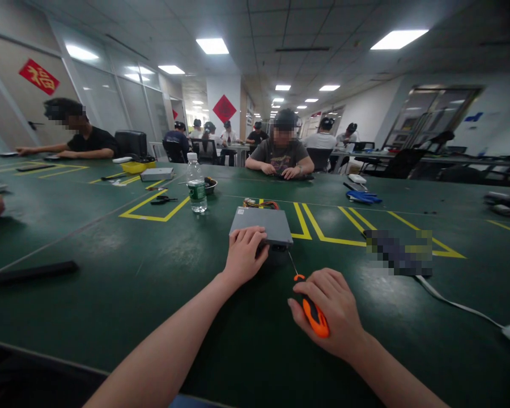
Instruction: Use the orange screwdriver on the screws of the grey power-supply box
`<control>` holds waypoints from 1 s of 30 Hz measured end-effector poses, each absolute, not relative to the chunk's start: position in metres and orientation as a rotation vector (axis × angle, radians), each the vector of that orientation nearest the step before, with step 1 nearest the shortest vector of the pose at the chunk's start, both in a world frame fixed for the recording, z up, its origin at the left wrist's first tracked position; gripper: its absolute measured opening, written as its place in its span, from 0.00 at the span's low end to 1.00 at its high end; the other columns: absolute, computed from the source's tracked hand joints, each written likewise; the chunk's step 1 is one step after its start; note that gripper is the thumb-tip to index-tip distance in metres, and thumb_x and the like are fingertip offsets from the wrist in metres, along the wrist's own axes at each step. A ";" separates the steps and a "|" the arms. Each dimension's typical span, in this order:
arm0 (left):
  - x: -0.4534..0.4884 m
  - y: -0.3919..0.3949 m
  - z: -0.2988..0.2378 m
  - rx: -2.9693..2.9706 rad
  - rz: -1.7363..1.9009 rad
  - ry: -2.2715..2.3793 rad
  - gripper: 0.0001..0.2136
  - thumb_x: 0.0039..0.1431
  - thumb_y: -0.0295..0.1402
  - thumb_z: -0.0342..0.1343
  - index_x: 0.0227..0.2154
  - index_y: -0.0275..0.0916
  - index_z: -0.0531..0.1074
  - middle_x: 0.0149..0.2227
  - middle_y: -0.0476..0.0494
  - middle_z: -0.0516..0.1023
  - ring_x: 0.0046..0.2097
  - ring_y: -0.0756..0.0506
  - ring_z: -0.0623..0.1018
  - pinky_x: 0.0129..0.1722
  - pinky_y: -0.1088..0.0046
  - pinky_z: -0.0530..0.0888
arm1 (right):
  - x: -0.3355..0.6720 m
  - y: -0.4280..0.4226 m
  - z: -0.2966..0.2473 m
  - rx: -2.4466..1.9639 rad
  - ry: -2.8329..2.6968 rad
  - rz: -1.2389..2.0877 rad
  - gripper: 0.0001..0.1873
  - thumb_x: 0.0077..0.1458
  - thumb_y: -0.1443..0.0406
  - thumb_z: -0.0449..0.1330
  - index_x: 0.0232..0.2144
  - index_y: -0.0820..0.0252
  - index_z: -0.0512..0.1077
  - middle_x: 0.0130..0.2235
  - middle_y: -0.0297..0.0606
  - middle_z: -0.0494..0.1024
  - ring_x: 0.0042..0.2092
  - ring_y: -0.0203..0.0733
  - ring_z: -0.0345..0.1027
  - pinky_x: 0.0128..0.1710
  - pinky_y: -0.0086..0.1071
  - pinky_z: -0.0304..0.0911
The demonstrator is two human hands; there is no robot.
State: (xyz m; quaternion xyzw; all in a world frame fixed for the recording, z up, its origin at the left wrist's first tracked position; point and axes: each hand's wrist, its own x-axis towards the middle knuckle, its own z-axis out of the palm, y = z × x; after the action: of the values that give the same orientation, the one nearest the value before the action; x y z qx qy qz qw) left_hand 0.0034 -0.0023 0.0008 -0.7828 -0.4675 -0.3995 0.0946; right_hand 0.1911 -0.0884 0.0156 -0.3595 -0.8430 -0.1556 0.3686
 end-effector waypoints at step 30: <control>0.004 -0.002 0.001 -2.306 -1.161 -1.412 0.08 0.55 0.33 0.51 0.39 0.44 0.66 0.49 0.48 0.70 0.51 0.46 0.67 0.50 0.64 0.58 | 0.204 -0.089 0.021 -0.910 -2.026 -0.425 0.13 0.50 0.65 0.52 0.39 0.61 0.63 0.27 0.33 0.72 0.27 0.36 0.65 0.41 0.40 0.58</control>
State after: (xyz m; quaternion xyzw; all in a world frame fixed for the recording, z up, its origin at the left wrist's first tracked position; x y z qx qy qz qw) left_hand 0.0044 -0.0021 0.0012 -0.7799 -0.4773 -0.3925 0.0993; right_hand 0.2043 -0.0886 0.0213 -0.3641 -0.8105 -0.1701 0.4261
